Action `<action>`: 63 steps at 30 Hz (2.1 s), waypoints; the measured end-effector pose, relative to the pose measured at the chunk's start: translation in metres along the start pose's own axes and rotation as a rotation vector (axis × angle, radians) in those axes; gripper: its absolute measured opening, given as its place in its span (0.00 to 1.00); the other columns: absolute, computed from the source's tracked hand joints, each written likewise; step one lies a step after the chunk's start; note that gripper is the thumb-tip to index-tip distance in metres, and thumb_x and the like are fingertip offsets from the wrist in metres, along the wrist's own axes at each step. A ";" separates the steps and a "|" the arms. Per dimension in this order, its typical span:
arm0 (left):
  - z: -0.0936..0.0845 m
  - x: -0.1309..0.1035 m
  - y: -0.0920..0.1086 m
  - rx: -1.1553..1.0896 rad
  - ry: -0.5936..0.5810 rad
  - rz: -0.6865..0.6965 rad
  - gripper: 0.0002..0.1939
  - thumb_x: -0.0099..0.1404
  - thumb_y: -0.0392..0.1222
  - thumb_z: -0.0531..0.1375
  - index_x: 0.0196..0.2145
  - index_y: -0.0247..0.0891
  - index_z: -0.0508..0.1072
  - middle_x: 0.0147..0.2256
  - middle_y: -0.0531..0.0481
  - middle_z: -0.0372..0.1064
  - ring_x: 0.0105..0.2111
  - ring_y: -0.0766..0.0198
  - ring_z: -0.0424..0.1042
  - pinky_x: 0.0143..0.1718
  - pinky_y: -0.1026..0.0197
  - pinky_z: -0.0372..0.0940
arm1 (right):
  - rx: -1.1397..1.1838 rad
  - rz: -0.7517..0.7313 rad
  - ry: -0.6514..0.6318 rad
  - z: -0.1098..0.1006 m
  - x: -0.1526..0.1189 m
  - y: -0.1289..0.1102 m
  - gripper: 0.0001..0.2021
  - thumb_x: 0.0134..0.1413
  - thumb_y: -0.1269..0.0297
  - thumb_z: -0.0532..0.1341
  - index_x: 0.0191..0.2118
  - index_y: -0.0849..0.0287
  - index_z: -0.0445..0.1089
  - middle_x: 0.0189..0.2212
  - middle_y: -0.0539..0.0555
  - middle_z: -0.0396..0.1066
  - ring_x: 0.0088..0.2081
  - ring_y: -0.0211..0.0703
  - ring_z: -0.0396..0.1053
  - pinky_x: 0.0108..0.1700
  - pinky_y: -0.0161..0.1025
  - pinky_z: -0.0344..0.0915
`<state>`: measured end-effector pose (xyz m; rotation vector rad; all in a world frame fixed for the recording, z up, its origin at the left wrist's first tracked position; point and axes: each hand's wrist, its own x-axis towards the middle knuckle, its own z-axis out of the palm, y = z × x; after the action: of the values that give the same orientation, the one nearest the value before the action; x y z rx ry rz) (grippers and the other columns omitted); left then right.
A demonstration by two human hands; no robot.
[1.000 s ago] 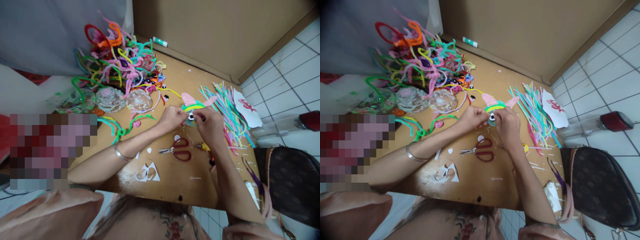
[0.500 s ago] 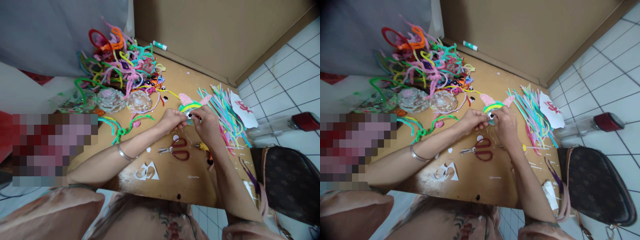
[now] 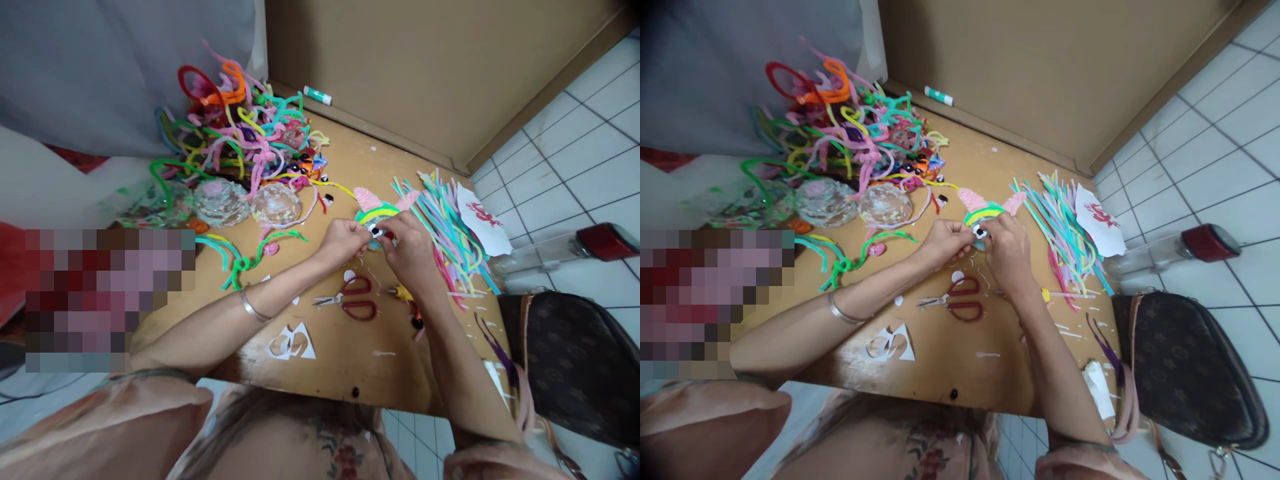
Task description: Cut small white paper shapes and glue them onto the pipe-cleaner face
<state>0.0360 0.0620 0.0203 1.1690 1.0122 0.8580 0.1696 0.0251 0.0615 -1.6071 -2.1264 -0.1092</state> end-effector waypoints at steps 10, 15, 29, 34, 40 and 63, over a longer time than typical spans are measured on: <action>-0.001 -0.005 0.001 0.013 0.016 0.076 0.05 0.51 0.37 0.56 0.20 0.35 0.66 0.15 0.59 0.60 0.15 0.75 0.55 0.19 0.70 0.50 | 0.028 -0.006 0.003 -0.002 -0.002 0.001 0.10 0.49 0.74 0.57 0.36 0.59 0.73 0.35 0.59 0.70 0.40 0.51 0.66 0.42 0.46 0.62; -0.003 -0.008 0.003 0.017 0.038 0.127 0.05 0.52 0.37 0.57 0.21 0.35 0.67 0.15 0.59 0.59 0.16 0.75 0.56 0.19 0.70 0.50 | 0.071 0.013 0.021 -0.004 -0.005 -0.002 0.10 0.50 0.72 0.58 0.39 0.59 0.72 0.36 0.59 0.71 0.41 0.52 0.67 0.43 0.47 0.63; -0.012 -0.050 0.018 -0.113 -0.106 0.167 0.05 0.55 0.40 0.57 0.27 0.35 0.67 0.20 0.58 0.61 0.18 0.75 0.61 0.20 0.71 0.56 | 0.433 0.311 0.125 -0.019 -0.024 -0.038 0.09 0.54 0.64 0.56 0.26 0.59 0.66 0.18 0.45 0.61 0.21 0.34 0.56 0.25 0.33 0.52; -0.014 -0.062 0.010 -0.305 -0.123 0.108 0.14 0.55 0.49 0.61 0.31 0.35 0.68 0.25 0.54 0.66 0.21 0.72 0.67 0.20 0.70 0.60 | 0.456 0.345 0.164 -0.009 -0.035 -0.056 0.08 0.55 0.65 0.55 0.26 0.59 0.65 0.20 0.46 0.64 0.22 0.35 0.58 0.27 0.34 0.56; -0.023 -0.062 -0.004 -0.412 -0.149 0.055 0.19 0.47 0.51 0.68 0.28 0.31 0.72 0.23 0.51 0.70 0.22 0.72 0.68 0.24 0.68 0.64 | 0.356 0.285 0.133 -0.004 -0.056 -0.065 0.08 0.60 0.65 0.53 0.32 0.58 0.67 0.26 0.51 0.68 0.28 0.40 0.65 0.31 0.37 0.62; -0.049 -0.040 -0.012 -0.568 -0.014 0.025 0.18 0.43 0.38 0.72 0.31 0.31 0.71 0.26 0.51 0.74 0.25 0.68 0.74 0.31 0.66 0.69 | 0.356 0.297 -0.144 -0.009 -0.129 -0.041 0.14 0.52 0.67 0.61 0.46 0.56 0.71 0.37 0.55 0.72 0.38 0.46 0.68 0.41 0.43 0.65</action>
<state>-0.0228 0.0378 0.0120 0.7020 0.6755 1.0672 0.1606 -0.1054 0.0254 -1.7245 -1.8481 0.4669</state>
